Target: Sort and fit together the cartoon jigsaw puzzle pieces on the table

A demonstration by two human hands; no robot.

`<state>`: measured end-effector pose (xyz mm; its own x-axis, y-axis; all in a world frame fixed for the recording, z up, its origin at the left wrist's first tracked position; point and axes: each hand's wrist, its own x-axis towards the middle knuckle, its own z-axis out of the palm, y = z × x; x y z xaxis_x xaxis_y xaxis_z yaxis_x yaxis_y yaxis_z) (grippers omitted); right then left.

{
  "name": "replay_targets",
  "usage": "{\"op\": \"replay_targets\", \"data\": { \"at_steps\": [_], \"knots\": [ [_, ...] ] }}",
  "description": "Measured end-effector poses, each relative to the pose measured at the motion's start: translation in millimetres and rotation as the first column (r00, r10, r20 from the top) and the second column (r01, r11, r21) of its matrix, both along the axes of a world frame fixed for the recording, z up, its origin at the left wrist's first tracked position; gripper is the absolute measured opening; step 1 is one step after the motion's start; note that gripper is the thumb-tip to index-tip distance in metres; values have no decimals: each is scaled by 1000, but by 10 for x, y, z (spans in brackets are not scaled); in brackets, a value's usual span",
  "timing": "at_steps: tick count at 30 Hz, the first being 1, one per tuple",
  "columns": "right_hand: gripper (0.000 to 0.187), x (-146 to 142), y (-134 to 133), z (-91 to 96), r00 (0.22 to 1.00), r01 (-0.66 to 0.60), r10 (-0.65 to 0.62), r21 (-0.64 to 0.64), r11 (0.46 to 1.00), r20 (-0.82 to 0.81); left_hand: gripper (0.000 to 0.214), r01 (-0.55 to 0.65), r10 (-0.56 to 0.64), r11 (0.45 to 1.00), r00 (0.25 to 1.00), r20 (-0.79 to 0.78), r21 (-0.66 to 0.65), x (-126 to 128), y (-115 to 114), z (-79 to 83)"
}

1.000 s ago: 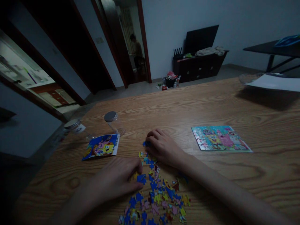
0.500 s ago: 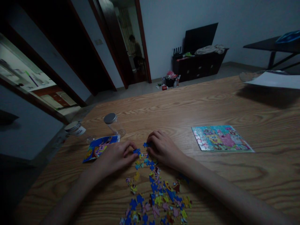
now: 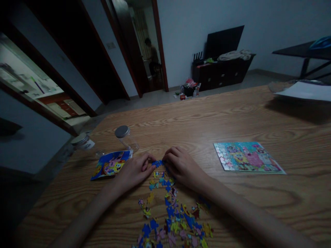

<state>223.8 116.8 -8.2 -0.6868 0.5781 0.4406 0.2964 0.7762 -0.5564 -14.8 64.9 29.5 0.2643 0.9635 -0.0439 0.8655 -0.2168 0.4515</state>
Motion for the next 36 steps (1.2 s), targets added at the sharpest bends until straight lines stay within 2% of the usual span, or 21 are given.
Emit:
{"op": "replay_targets", "data": {
  "at_steps": [10, 14, 18, 27, 31, 36],
  "knots": [
    [14, -6, 4, -8, 1000, 15, -15, -16, 1000, -3, 15, -97, 97, 995, 994, 48, -11, 16, 5, -107],
    [13, -3, 4, -5, 999, 32, -32, -18, 999, 14, 19, -86, 86, 996, 991, 104, -4, 21, 6, -134],
    [13, -8, 2, -3, 999, 35, -34, -15, 999, 17, 12, -75, 67, 996, 984, 163, 43, 37, -10, -164],
    [18, -15, 52, -57, 1000, 15, -16, 17, 1000, 26, 11, -133, 119, 981, 988, 97, 144, 68, -51, -267],
    [24, 19, 12, -28, 999, -22, 18, 120, 992, 34, 11, -128, 112, 975, 989, 93, 183, 73, -67, -302],
    [25, 9, -79, -29, 990, -101, 71, 262, 960, 124, 10, -118, 102, 970, 991, 82, 212, 79, -70, -302]
  ]
}}
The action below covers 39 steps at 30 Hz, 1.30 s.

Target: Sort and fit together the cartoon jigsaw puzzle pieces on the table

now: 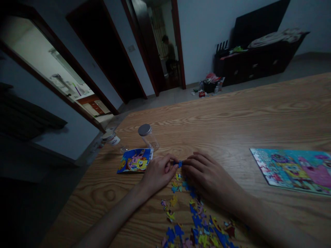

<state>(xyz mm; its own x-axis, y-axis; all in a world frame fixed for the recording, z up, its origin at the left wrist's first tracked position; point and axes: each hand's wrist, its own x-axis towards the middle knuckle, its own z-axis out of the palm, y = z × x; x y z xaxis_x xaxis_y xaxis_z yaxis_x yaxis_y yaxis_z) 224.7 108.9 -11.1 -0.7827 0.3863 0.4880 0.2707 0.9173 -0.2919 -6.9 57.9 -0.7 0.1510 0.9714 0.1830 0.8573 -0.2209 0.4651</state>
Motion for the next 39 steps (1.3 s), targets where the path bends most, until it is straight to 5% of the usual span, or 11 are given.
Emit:
{"op": "replay_targets", "data": {
  "at_steps": [39],
  "knots": [
    [27, 7, -34, 70, 993, 117, -118, -68, 991, -11, 13, 106, -99, 991, 992, -78, 87, -13, -20, -30]
  ]
}}
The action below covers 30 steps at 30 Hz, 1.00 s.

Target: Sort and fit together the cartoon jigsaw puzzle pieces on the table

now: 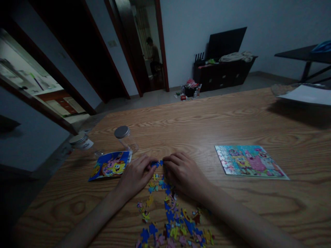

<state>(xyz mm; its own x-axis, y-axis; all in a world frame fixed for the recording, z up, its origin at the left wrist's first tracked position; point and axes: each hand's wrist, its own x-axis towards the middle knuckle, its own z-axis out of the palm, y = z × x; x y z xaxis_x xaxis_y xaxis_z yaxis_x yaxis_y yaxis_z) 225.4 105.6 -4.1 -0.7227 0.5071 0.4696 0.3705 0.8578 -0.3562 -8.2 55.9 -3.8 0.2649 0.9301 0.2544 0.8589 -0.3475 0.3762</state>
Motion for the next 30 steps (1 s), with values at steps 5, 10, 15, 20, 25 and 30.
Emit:
{"op": "replay_targets", "data": {
  "at_steps": [5, 10, 15, 20, 25, 30],
  "knots": [
    [26, 5, -2, 5, 1000, -6, 6, -4, 1000, 15, 16, 3, -3, 1000, 1000, -5, -10, -2, 4, 7],
    [26, 1, 5, 6, 1000, -5, 5, -14, 1000, 27, 14, 3, -3, 1000, 1000, 12, -10, -6, 12, 15],
    [28, 1, -3, 17, 1000, -18, 19, -26, 1000, 21, 18, 24, -23, 999, 998, 52, -28, -28, 24, 34],
    [30, -6, -4, 13, 999, -32, 32, -35, 999, 12, 18, 19, -12, 998, 993, 113, -53, -39, 47, 41],
    [29, -3, 2, 27, 999, -37, 38, -46, 998, 17, 17, -17, 25, 998, 988, 150, -57, -40, 53, 20],
    [29, 2, 6, 39, 1000, -29, 29, -31, 999, 10, 5, -58, 66, 997, 987, 149, -58, -51, 55, 11]
  ]
}}
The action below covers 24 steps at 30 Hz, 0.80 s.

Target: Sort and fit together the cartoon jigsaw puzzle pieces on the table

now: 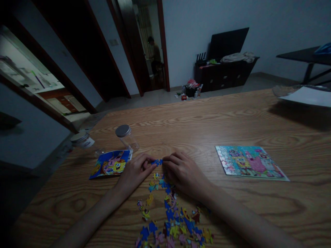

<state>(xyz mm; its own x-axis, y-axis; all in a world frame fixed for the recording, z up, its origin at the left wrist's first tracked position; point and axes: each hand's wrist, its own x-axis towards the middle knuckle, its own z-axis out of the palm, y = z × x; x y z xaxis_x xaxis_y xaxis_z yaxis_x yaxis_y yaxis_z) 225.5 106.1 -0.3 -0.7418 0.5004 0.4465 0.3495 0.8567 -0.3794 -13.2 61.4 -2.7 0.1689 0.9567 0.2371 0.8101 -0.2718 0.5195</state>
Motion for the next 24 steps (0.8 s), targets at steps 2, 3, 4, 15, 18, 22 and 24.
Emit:
{"op": "replay_targets", "data": {
  "at_steps": [2, 3, 4, 15, 18, 22, 24],
  "knots": [
    [30, -3, 1, 2, 1000, -6, 6, -5, 1000, -7, 8, -6, 6, 1000, 1000, -1, -4, -9, 4, -5],
    [30, -5, 2, 3, 1000, -7, 7, -8, 1000, -9, 9, -6, 6, 1000, 1000, -2, -5, -14, 6, -9],
    [30, -7, 3, 2, 1000, -7, 7, -11, 1000, -8, 9, -4, 4, 1000, 1000, -4, -6, -19, 8, -14],
    [30, 2, 1, -12, 1000, -21, 21, -32, 999, 12, 12, 27, -26, 1000, 999, -41, 10, -15, 13, -10],
    [29, 10, 2, -20, 1000, -5, 5, -25, 1000, -10, 10, 33, -32, 999, 998, -50, 23, -7, -10, -9],
    [27, 21, 18, -29, 999, 24, -24, -21, 1000, -23, 16, 93, -87, 993, 993, -78, 75, -8, -33, -19],
    [27, 22, 25, -30, 1000, 25, -25, -21, 999, -19, 17, 116, -106, 987, 990, -94, 112, -11, -35, -20]
  ]
}}
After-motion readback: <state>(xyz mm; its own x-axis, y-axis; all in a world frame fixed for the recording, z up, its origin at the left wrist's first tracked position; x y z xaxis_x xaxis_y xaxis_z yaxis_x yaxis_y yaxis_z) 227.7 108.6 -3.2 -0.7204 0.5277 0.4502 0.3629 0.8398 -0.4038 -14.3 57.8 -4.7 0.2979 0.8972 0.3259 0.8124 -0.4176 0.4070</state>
